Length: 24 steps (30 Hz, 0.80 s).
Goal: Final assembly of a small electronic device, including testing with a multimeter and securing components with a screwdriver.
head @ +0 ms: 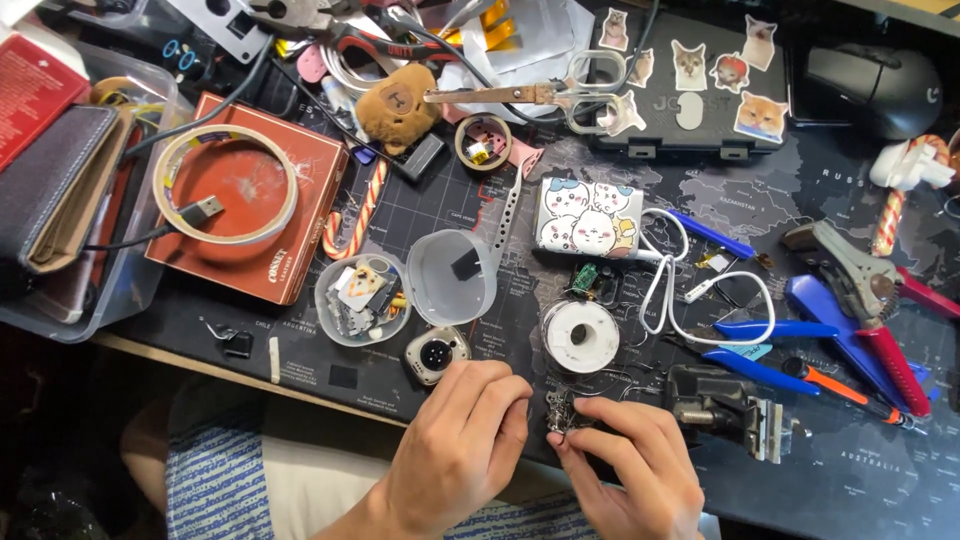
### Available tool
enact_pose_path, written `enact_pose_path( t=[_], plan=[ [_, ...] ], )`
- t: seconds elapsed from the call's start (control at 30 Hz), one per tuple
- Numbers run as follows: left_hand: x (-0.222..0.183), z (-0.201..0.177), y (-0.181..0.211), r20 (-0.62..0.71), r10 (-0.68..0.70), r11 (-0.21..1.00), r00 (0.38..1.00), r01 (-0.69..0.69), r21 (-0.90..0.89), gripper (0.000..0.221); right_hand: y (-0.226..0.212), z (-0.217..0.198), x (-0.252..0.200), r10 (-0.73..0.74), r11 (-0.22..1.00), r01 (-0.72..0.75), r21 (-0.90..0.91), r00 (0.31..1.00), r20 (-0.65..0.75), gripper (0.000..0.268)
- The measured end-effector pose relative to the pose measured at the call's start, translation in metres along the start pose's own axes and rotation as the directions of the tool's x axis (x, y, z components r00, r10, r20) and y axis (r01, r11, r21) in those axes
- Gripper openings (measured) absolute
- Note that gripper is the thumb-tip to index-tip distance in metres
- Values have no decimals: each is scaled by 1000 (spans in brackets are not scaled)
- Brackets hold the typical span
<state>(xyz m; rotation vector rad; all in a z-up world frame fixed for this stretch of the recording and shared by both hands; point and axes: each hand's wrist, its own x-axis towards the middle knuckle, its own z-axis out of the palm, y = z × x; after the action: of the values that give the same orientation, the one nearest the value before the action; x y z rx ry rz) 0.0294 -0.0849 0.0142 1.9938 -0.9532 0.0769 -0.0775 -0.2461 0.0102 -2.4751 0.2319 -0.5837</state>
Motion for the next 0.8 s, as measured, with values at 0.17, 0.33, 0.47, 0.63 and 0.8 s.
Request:
enact_pose_path(
  t=[0.17, 0.33, 0.47, 0.63, 0.8],
  plan=[
    [4, 1, 0, 15, 2, 1000, 1000, -2, 4, 4, 1, 0, 0, 0, 1000, 0, 10, 1000, -3, 11],
    [9, -3, 0, 22, 27, 999, 999, -26, -41, 12, 4, -1, -1, 3, 1000, -3, 30, 1000, 9, 12],
    [10, -3, 0, -18, 42, 995, 999, -43, -84, 10, 5, -3, -1, -6, 999, 5, 45, 1000, 13, 14],
    [6, -12, 2, 23, -13, 981, 1000, 17, -194, 7, 2, -5, 1, -6, 998, 5, 70, 1000, 8, 17],
    [-7, -18, 2, -30, 8, 962, 1000, -16, -274, 18, 3, -5, -2, -3, 997, 2, 75, 1000, 10, 21]
  ],
)
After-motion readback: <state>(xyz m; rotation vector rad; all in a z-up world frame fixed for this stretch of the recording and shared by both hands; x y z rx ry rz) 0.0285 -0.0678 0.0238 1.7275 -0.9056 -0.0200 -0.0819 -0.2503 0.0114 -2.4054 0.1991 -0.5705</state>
